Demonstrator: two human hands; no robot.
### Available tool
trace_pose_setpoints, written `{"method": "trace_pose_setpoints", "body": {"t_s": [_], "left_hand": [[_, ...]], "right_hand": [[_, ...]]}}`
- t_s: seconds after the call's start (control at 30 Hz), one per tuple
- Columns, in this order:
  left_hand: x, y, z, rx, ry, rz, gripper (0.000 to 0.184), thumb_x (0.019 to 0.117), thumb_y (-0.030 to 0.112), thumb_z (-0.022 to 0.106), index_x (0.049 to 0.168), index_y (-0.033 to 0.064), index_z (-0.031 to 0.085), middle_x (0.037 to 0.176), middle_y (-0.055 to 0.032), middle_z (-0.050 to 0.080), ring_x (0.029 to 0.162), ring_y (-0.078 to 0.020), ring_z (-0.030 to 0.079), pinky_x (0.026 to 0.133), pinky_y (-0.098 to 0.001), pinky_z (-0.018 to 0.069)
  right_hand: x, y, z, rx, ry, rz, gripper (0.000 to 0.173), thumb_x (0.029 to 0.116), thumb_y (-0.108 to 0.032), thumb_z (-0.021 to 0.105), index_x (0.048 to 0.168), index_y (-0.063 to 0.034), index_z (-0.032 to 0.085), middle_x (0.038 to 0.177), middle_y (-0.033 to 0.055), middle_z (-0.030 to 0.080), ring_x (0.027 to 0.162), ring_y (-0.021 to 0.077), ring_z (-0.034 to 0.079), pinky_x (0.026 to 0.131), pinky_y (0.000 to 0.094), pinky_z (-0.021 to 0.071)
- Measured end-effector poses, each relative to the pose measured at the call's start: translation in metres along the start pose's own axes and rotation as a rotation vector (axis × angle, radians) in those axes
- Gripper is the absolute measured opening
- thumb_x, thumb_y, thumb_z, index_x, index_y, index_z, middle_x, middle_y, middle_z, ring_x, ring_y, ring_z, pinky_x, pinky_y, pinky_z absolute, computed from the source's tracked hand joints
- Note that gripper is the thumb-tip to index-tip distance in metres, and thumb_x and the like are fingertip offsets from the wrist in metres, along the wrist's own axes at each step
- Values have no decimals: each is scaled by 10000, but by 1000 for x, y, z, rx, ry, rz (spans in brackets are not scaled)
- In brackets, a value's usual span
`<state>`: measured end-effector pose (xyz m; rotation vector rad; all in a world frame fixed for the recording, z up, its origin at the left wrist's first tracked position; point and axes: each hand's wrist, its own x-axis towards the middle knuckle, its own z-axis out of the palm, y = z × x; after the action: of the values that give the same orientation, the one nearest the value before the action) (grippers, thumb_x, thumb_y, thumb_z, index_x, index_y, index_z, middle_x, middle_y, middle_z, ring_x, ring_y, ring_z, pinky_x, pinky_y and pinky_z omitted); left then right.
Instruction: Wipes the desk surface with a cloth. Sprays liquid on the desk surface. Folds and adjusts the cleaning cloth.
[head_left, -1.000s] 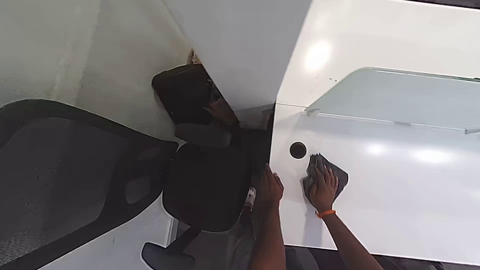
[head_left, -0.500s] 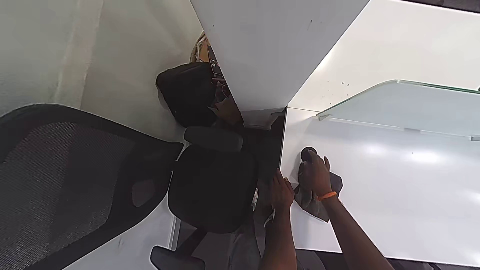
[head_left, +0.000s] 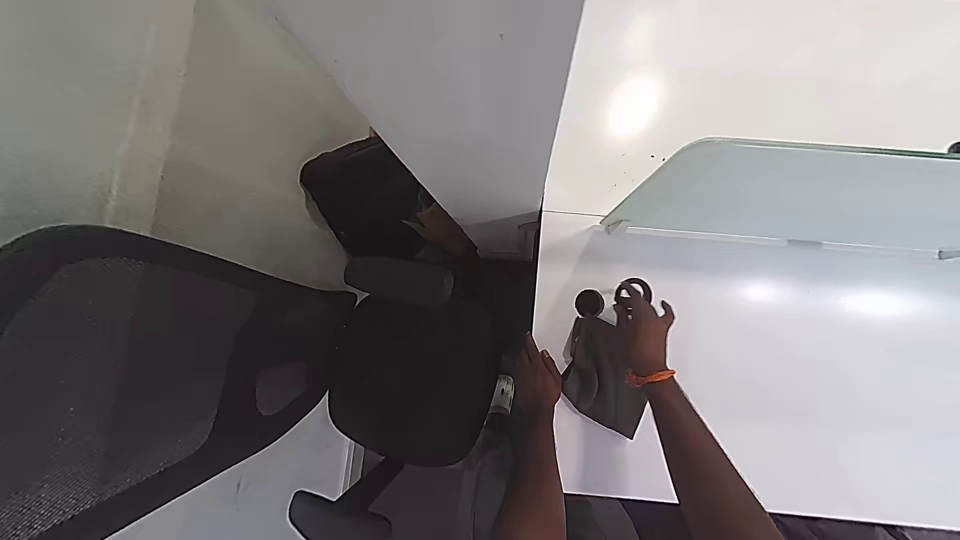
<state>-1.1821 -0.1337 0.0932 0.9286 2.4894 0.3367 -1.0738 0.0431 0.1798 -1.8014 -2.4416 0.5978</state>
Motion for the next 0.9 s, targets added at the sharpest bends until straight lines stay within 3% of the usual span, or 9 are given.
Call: {"method": "trace_pose_setpoints", "body": {"t_s": [0.2,0.3,0.37,0.47,0.53,0.6,0.77,0.9], "left_hand": [[1,0,2,26,72,21,586,1053,318,340,1563,32,364,1356,-210,629,1197,-337,659,983,-474,546],[-1,0,2,38,73,17,583,1049,307,345,1561,30,365,1336,-202,641,1164,-336,673,963,-483,552],[0,0,1,37,69,14,581,1050,300,338,1564,30,359,1341,-207,636,1157,-343,673,961,-486,551],[0,0,1,24,58,16,586,1054,308,325,1566,25,355,1364,-216,620,1182,-353,660,983,-488,539],[1,0,1,21,63,25,584,1048,305,333,1553,13,372,1352,-221,625,1172,-358,665,977,-486,545],[1,-1,1,19,69,31,582,1044,299,349,1539,-4,388,1304,-225,649,1138,-356,681,956,-491,556],[0,-3,-1,-7,73,59,580,1043,283,360,1535,-23,382,1298,-229,652,1115,-359,690,930,-500,567],[0,-5,5,-5,159,95,580,996,238,418,1493,-61,437,1246,-249,674,1073,-375,706,903,-499,581]], "right_hand": [[-1,124,-12,-101,103,179,385,1052,-227,494,1407,-123,603,1200,108,733,1187,315,663,1186,707,187],[-17,141,-11,-150,166,170,398,1040,-271,495,1400,-149,615,1389,105,641,1358,338,543,1171,732,171],[-36,132,-5,-153,214,106,463,1024,-365,485,1424,-160,596,1513,118,537,1453,362,431,1156,737,191],[-84,95,20,-64,172,-121,549,1007,-476,462,1424,-150,608,1543,189,490,1471,420,391,1150,752,219],[-119,72,55,-60,68,-276,611,975,-580,428,1468,-248,565,1591,155,438,1500,421,336,1141,757,219],[-137,54,83,-145,-55,-340,654,974,-677,345,1536,-363,462,1664,78,339,1546,392,251,1159,761,147],[-97,24,91,-179,-151,-521,578,987,-481,344,1551,-388,428,1678,26,318,1546,394,244,1144,766,153],[-24,-5,82,-153,-294,-638,581,1001,-476,345,1579,-415,360,1706,-33,244,1581,345,153,1174,752,111]]}}
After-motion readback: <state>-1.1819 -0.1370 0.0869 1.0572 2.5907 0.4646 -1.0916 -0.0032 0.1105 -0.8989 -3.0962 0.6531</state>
